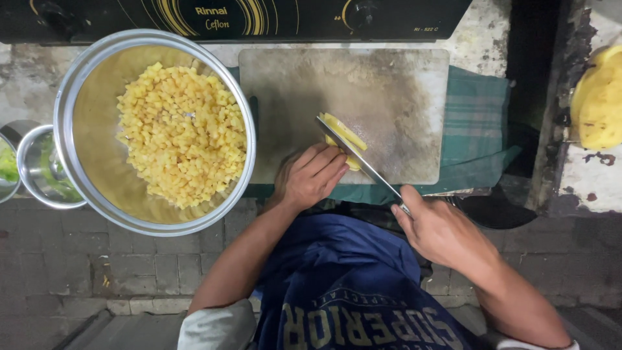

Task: Chopping a potato into small cubes on a cutting board using a knife

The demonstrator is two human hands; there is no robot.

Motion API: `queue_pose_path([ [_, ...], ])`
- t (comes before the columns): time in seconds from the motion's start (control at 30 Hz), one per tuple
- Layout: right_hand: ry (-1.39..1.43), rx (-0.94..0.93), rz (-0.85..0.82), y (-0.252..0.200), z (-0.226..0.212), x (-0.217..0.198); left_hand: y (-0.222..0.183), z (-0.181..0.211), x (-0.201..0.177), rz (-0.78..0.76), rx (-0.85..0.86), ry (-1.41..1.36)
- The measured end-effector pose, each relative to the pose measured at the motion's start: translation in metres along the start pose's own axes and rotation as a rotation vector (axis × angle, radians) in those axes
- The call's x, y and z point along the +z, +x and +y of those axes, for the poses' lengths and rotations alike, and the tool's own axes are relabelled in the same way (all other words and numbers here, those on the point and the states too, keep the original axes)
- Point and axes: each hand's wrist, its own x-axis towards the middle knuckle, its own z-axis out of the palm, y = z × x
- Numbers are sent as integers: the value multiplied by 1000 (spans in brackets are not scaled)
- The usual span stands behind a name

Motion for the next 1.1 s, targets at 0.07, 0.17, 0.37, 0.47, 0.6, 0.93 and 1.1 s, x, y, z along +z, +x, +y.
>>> queue_pose_path([
  [0.07,-1,6,-15,1,-3,-3,1,2,-1,-3,-12,-17],
  [0.17,15,28,-42,2,-4,-5,3,3,-1,2,-11,-22],
  [0.37,52,32,-47,5,-4,-5,1,2,1,16,-3,-5],
  [0.47,64,32,-56,5,-8,-10,3,2,0,18,-19,-5],
  [0.6,45,68,-88,8,-4,-3,2,3,1,16,-50,16],
  [0.93,44,50,-83,26,-7,2,0,1,3,10,-59,-5],
  [1.1,94,-52,0,44,-20,2,-6,1,6,45,-42,-28],
])
